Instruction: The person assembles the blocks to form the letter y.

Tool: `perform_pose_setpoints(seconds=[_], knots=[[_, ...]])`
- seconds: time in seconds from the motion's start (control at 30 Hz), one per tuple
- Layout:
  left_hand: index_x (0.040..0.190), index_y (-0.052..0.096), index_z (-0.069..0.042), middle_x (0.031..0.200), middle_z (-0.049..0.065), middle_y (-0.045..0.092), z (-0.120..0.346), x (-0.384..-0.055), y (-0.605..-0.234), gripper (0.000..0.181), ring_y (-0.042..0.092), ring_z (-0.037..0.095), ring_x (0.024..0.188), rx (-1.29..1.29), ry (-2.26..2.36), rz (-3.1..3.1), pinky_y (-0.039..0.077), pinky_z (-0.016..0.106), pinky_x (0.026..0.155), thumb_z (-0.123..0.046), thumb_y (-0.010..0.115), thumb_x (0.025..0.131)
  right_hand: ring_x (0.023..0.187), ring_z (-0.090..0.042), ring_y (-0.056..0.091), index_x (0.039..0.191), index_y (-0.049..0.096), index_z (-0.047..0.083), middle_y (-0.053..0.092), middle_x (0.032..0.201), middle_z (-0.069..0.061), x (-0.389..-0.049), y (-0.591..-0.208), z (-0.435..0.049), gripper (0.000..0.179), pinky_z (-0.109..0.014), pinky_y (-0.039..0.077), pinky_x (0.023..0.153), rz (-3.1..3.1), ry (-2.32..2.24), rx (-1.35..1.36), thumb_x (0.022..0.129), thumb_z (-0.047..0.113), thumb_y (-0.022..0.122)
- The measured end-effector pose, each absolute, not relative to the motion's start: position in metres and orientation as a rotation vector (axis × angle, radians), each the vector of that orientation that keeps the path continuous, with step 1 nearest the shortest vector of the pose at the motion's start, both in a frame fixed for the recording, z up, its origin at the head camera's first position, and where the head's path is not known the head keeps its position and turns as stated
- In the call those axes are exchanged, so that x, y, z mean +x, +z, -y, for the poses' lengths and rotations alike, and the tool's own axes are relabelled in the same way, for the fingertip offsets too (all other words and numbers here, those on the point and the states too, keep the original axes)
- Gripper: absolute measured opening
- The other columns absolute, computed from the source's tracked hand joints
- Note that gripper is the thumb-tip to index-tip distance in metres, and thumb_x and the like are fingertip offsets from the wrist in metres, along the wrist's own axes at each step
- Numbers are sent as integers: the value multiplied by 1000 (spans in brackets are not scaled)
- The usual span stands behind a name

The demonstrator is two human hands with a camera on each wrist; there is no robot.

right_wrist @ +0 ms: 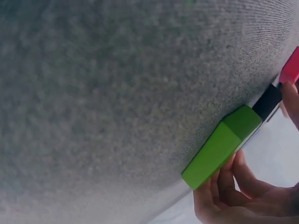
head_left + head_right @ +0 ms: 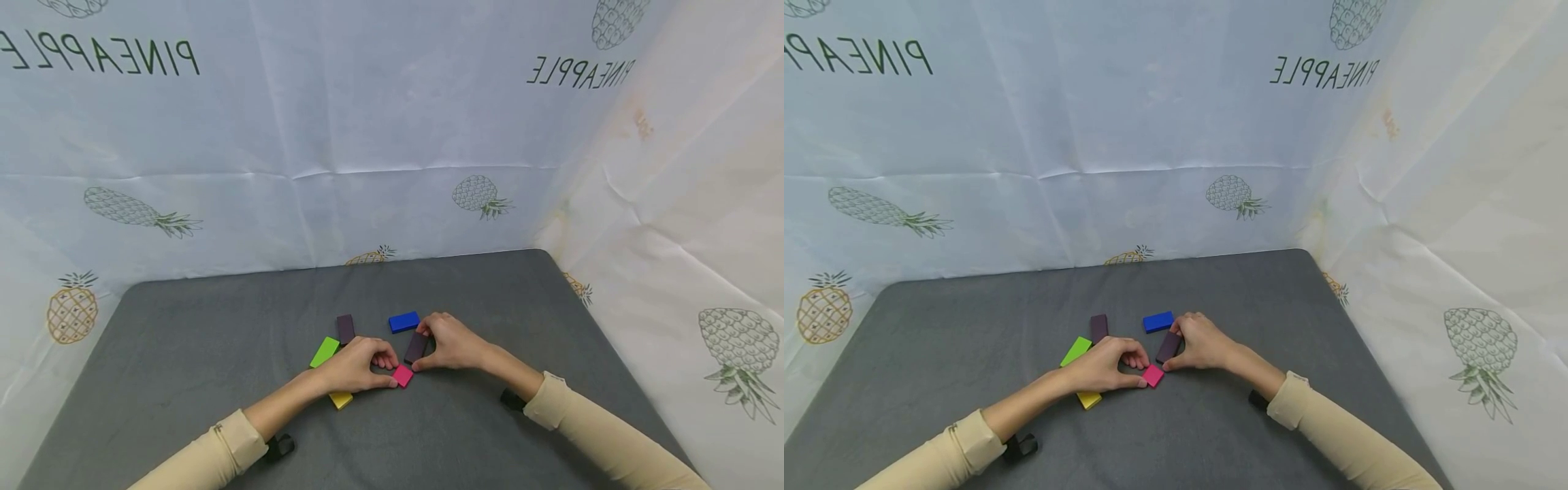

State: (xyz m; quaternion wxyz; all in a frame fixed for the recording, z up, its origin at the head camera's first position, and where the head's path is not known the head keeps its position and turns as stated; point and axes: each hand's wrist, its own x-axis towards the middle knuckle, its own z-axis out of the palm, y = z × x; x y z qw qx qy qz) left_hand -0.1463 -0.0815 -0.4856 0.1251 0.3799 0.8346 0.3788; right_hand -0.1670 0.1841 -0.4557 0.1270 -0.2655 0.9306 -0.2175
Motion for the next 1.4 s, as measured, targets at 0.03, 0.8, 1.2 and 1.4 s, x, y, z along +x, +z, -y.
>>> perform_pose_setpoints(seconds=[0.03,0.8,1.2,1.4], knots=[[106,79,-12,97,0,76,81,-146,-486,21,66,4,89,1109,1104,-2432,57,21,84,-24,89,93,106,-20,63,126,71,1,72,115,-8,-167,-455,-184,68,-42,54,97,-2700,-641,-764,80,46,96],[106,78,-11,98,0,75,80,-146,-485,21,66,3,88,1092,1106,-2418,57,21,84,-24,88,93,84,-9,63,109,75,7,73,95,-1,-176,-455,-193,36,-24,50,77,-2649,-742,-725,91,34,88],[106,78,-11,97,1,75,81,-146,-486,20,66,3,88,1105,1116,-2423,57,21,84,-24,88,93,80,-5,61,105,75,8,73,92,0,-174,-455,-191,34,-22,50,74,-2649,-749,-766,90,35,90],[105,78,-11,97,1,75,81,-146,-486,21,66,3,88,1110,1120,-2427,57,21,83,-24,88,93,77,-2,59,104,75,9,73,90,1,-173,-457,-190,34,-21,49,73,-2652,-744,-780,90,36,90]])
